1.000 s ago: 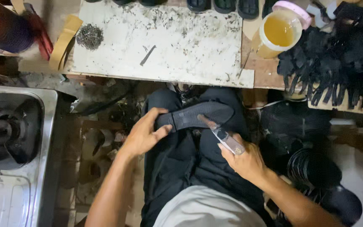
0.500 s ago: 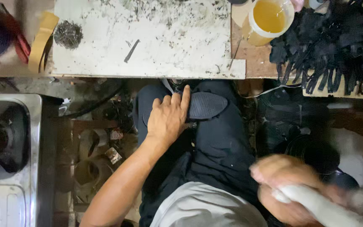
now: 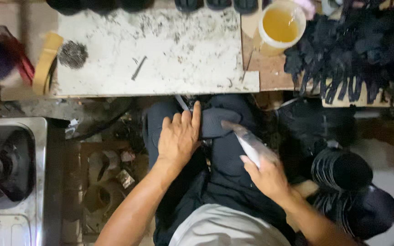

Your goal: The person sits and assembles a black fabric shoe, fitting the upper over a wooden last and pressing the sole onto it. They hammer the sole along its edge to secure it, then use a knife to trim excess material from the shoe edge while rotating the shoe on their lap.

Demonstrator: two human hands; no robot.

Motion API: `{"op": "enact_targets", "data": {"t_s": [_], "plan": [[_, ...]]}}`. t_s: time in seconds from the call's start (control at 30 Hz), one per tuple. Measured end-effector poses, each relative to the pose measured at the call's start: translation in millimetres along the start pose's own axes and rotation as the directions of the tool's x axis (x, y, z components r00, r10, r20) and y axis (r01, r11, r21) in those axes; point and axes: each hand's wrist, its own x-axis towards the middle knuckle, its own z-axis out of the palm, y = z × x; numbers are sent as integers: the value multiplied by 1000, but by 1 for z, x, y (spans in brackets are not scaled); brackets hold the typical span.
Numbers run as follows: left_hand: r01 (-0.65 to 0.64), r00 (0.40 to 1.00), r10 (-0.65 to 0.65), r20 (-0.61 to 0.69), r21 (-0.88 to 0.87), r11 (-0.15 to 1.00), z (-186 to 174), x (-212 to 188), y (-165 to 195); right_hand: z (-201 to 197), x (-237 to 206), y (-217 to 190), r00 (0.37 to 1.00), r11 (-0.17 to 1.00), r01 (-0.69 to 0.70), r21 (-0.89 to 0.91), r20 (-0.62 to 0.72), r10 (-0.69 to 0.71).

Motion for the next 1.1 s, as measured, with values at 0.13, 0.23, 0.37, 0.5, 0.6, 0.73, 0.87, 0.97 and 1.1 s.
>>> {"op": "enact_targets", "data": {"t_s": [0.13, 0.23, 0.37, 0.5, 0.6, 0.73, 0.87, 0.97, 1.1], "plan": [[-50, 998, 50, -32, -10, 999, -23, -17, -17, -7, 4, 6, 964, 894, -182, -409, 104, 243], [95, 993, -82, 88, -157, 983, -25, -24, -32, -20, 14, -11, 924, 840, -216, -498, 174, 341], [91, 995, -75, 73, -248, 964, -9, -29, -36, -26, 22, -50, 997, 986, -26, -165, 72, 38], [88, 994, -68, 86, -260, 962, 0, -24, -37, -3, 42, -80, 941, 847, 321, 424, -42, -336], [86, 992, -58, 113, -259, 962, -1, -19, -42, 35, 78, -75, 942, 918, 246, -310, 298, -151], [69, 996, -49, 79, -288, 955, -1, -18, -42, 24, 73, -71, 956, 927, -69, -368, 242, 167], [74, 995, -48, 93, -297, 952, -1, -21, -40, 5, 43, -63, 993, 917, 114, 381, -14, -117], [39, 999, -27, 43, -316, 948, -4, -19, -42, 12, 50, -53, 975, 961, 191, -202, 149, -162], [79, 991, -43, 124, -307, 948, -11, -14, -43, 2, 62, -60, 789, 735, -522, -433, 82, 609]]}}
